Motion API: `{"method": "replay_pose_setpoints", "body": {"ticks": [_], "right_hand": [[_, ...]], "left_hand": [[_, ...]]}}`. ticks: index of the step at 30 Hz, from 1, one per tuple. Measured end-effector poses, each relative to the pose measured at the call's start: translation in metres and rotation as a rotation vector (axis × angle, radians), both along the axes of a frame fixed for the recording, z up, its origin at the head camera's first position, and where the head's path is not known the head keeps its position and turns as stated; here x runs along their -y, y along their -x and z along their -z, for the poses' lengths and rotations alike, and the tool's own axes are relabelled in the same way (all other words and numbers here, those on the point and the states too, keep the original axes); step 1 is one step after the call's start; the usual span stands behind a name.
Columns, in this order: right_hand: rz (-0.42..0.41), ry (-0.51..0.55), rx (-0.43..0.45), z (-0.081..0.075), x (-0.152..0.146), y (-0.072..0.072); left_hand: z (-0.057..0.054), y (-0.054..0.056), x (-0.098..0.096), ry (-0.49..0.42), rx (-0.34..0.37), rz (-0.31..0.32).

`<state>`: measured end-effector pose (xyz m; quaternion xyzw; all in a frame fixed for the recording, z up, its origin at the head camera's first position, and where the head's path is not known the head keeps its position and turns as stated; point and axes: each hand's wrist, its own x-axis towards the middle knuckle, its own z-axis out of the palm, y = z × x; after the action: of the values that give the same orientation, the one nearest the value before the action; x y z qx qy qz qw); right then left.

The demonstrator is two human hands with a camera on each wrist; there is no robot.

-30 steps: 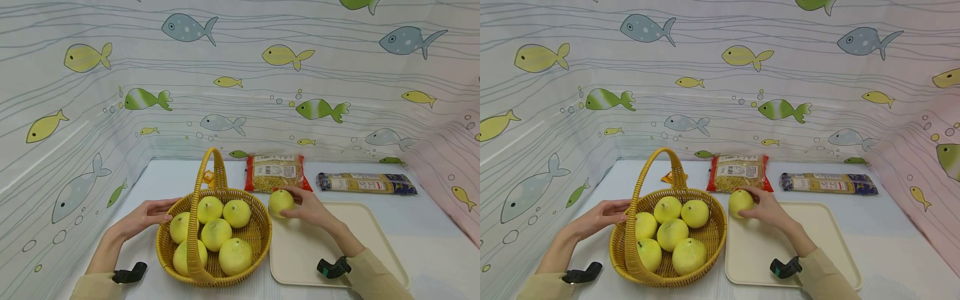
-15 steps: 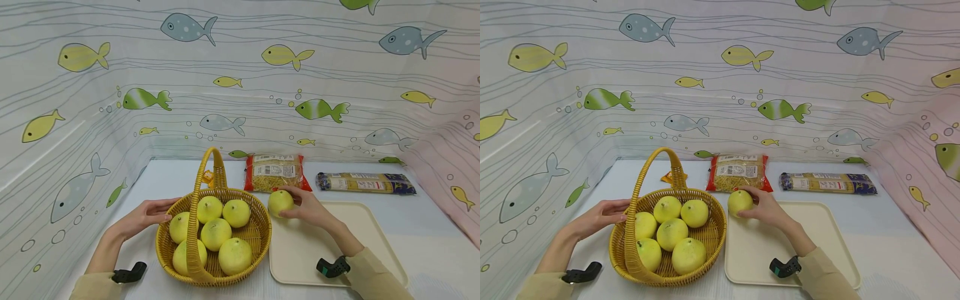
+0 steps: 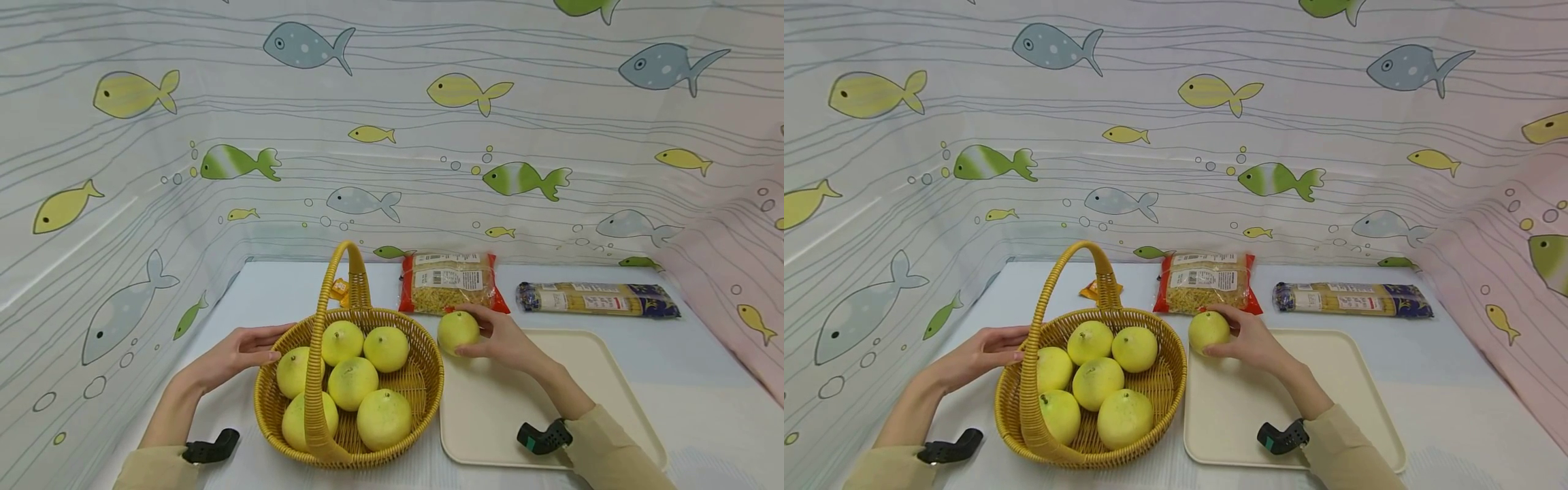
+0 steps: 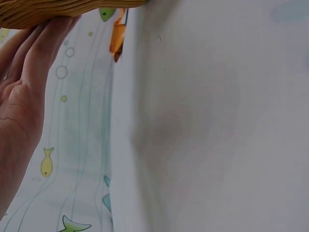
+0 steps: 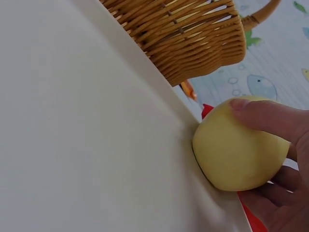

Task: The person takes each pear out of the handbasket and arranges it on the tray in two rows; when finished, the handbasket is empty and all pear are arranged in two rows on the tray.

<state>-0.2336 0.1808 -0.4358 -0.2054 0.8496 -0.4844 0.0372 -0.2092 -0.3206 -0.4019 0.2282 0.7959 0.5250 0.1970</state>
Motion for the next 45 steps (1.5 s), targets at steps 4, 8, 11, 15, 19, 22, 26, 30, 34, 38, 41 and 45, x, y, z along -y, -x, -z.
{"method": "replay_pose_setpoints", "body": {"ticks": [4,8,11,15,19,22,26,30,34,38,41,45], "right_hand": [[-0.016,-0.004,0.005,-0.001,-0.001,0.000],[-0.020,0.001,0.007,-0.007,-0.002,-0.001],[-0.020,0.020,0.001,-0.011,-0.004,-0.001],[-0.025,0.055,0.011,-0.015,-0.006,-0.001],[-0.020,0.071,0.020,-0.019,-0.007,-0.002],[-0.003,0.066,0.008,-0.022,-0.008,-0.003],[0.028,0.081,-0.020,-0.028,-0.008,-0.007],[0.029,0.105,-0.040,-0.033,-0.007,-0.009],[0.023,0.101,-0.039,-0.034,-0.006,-0.009],[0.027,0.090,-0.038,-0.036,-0.006,-0.010],[0.027,0.091,-0.041,-0.040,-0.005,-0.013],[0.025,0.094,-0.049,-0.045,-0.003,-0.016]], "left_hand": [[0.002,0.000,0.000,-0.008,0.007,0.009],[0.003,0.000,0.001,-0.013,0.011,0.012],[0.002,0.000,0.002,-0.011,0.003,0.017],[0.001,0.000,0.001,-0.019,-0.008,0.024],[0.000,0.000,0.001,-0.017,-0.008,0.018],[0.000,0.000,0.000,-0.013,-0.002,0.011],[-0.001,0.000,0.000,-0.019,-0.002,0.016],[-0.001,0.000,0.000,-0.017,-0.004,0.016],[-0.001,0.000,0.000,-0.016,-0.003,0.013],[0.000,0.000,0.001,-0.016,-0.002,0.014],[0.000,0.000,0.001,-0.013,0.000,0.013],[0.002,0.001,0.002,-0.011,0.000,0.008]]}}
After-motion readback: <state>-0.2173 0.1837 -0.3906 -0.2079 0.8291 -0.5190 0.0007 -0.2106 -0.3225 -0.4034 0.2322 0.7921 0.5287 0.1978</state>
